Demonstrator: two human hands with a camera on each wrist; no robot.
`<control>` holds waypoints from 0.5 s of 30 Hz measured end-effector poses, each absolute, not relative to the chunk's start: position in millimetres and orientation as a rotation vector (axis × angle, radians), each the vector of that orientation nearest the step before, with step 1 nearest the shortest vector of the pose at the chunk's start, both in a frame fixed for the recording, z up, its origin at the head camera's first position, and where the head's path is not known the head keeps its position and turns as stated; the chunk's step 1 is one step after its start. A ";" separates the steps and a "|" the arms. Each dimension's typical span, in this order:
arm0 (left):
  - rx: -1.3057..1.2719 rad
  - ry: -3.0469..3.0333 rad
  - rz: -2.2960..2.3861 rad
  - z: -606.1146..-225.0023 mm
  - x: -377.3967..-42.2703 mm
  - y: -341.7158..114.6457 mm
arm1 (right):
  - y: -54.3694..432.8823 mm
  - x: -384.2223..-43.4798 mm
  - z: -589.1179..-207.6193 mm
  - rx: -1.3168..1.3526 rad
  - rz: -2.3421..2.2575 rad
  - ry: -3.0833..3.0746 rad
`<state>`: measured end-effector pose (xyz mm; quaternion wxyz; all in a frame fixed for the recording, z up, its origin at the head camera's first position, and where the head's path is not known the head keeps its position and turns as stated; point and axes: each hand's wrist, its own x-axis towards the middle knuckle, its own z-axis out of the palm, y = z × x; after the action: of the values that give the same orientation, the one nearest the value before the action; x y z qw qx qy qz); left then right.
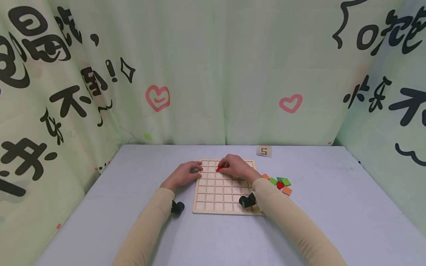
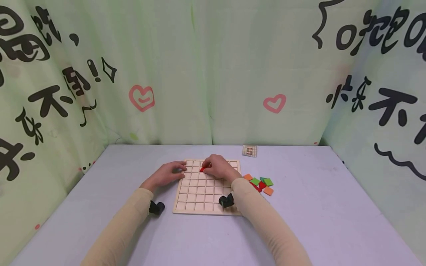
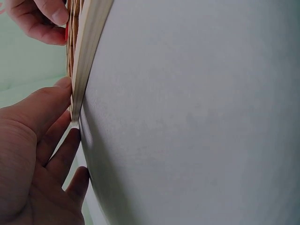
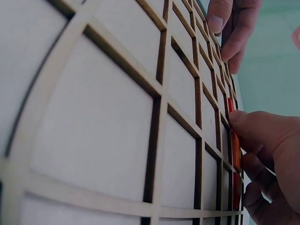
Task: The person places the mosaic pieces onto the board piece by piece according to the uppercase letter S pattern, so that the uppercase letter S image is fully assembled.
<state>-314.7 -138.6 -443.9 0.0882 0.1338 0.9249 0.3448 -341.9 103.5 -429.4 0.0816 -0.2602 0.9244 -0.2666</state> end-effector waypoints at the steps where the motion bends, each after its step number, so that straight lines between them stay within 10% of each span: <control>1: 0.396 2.753 1.025 -444.2 -314.7 -138.5 | 103.6 -341.8 -429.7 -0.778 -0.796 2.766; 15: 0.370 2.758 1.023 -443.6 -313.7 -137.3 | 119.2 -336.4 -431.6 -0.745 -0.828 2.833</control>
<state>-313.7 -137.3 -443.6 0.0883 0.1245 0.9265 0.3439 -336.4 119.2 -431.6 0.0486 -0.2446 0.9295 -0.2718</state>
